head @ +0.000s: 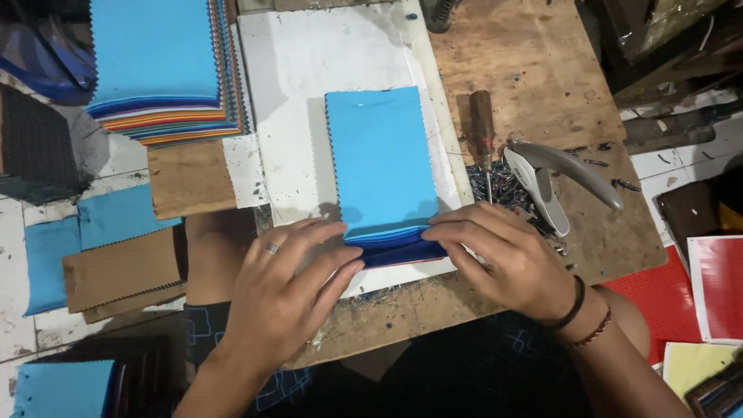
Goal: The person aligns a stack of colorful fabric pieces and uses a drill press to create holes in them. They then insert metal fasteners into the drilled holes using a hand tool.
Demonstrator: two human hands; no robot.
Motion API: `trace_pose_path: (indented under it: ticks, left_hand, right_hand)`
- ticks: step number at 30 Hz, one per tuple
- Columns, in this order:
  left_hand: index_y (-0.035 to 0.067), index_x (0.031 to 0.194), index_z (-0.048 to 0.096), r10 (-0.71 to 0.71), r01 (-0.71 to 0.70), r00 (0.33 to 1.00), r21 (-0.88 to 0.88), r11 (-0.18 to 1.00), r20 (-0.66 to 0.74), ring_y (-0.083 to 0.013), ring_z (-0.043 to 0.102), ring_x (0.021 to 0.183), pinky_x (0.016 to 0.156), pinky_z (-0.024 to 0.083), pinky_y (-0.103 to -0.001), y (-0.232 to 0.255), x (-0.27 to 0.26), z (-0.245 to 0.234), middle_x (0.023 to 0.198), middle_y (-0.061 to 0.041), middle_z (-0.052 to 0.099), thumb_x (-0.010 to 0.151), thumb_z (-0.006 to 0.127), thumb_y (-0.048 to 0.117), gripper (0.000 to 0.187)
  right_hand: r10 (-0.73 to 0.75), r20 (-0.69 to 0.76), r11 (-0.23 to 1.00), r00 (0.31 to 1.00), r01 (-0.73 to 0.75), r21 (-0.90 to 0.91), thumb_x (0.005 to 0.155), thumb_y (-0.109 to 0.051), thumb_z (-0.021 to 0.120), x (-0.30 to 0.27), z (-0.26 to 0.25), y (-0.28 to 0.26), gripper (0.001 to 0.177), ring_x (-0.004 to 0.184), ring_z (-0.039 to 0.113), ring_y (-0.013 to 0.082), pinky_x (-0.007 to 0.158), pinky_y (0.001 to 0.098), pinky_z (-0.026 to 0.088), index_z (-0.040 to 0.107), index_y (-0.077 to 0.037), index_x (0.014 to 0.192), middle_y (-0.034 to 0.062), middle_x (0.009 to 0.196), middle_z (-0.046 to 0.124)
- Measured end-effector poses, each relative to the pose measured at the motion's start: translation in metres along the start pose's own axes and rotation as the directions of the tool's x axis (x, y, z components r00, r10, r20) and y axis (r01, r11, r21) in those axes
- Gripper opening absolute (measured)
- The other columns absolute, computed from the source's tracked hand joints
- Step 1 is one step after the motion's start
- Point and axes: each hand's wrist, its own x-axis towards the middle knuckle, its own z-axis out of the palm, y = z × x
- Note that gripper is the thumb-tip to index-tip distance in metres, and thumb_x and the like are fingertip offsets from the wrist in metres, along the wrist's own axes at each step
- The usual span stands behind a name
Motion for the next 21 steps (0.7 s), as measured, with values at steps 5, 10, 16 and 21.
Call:
trace_pose_path:
  ticks: [5,10,16,21]
  left_hand:
    - [0.014,0.108,0.074,-0.044,0.044,0.999,-0.028,0.999,-0.009,-0.0267,0.068,0.112,0.090,0.047,-0.043,0.000,0.001,0.000,0.123,-0.005,0.069,0.096,0.076,0.023,0.016]
    - [0.012,0.105,0.073,-0.068,0.067,0.998,-0.050,0.997,-0.020,-0.0252,0.070,0.107,0.089,0.046,-0.042,0.002,0.002,0.005,0.122,-0.005,0.070,0.098,0.072,0.020,0.011]
    - [0.012,0.104,0.075,-0.145,0.141,0.987,-0.067,0.988,-0.073,-0.0244,0.067,0.110,0.092,0.043,-0.040,0.000,-0.002,0.017,0.112,-0.001,0.074,0.097,0.070,0.018,0.011]
    - [0.016,0.110,0.074,-0.126,0.116,0.989,-0.120,0.986,-0.077,-0.0173,0.069,0.099,0.091,0.046,-0.037,0.001,-0.007,0.014,0.121,-0.001,0.071,0.095,0.079,0.020,0.016]
  right_hand:
    - [-0.008,0.036,0.999,0.999,0.010,-0.039,0.096,-0.007,0.068,0.003,-0.006,0.001,0.021,0.106,0.069,0.0244,0.090,0.0380,0.054,0.068,-0.005,0.117,0.0123,0.115,0.070]
    - [0.003,0.032,1.000,0.999,-0.002,-0.025,0.094,-0.010,0.071,0.001,-0.006,0.003,0.016,0.103,0.069,0.0249,0.087,0.0376,0.052,0.070,-0.006,0.109,0.0132,0.115,0.071]
    - [-0.006,-0.032,0.994,0.999,0.003,-0.113,0.100,-0.011,0.061,-0.003,0.005,0.008,0.010,0.099,0.068,0.0246,0.085,0.0366,0.048,0.069,-0.006,0.104,0.0102,0.108,0.071]
    - [0.069,0.008,0.996,0.998,-0.069,0.047,0.090,-0.008,0.076,-0.019,0.006,0.017,0.031,0.098,0.070,0.0184,0.086,0.0332,0.048,0.068,-0.013,0.119,0.0050,0.108,0.075]
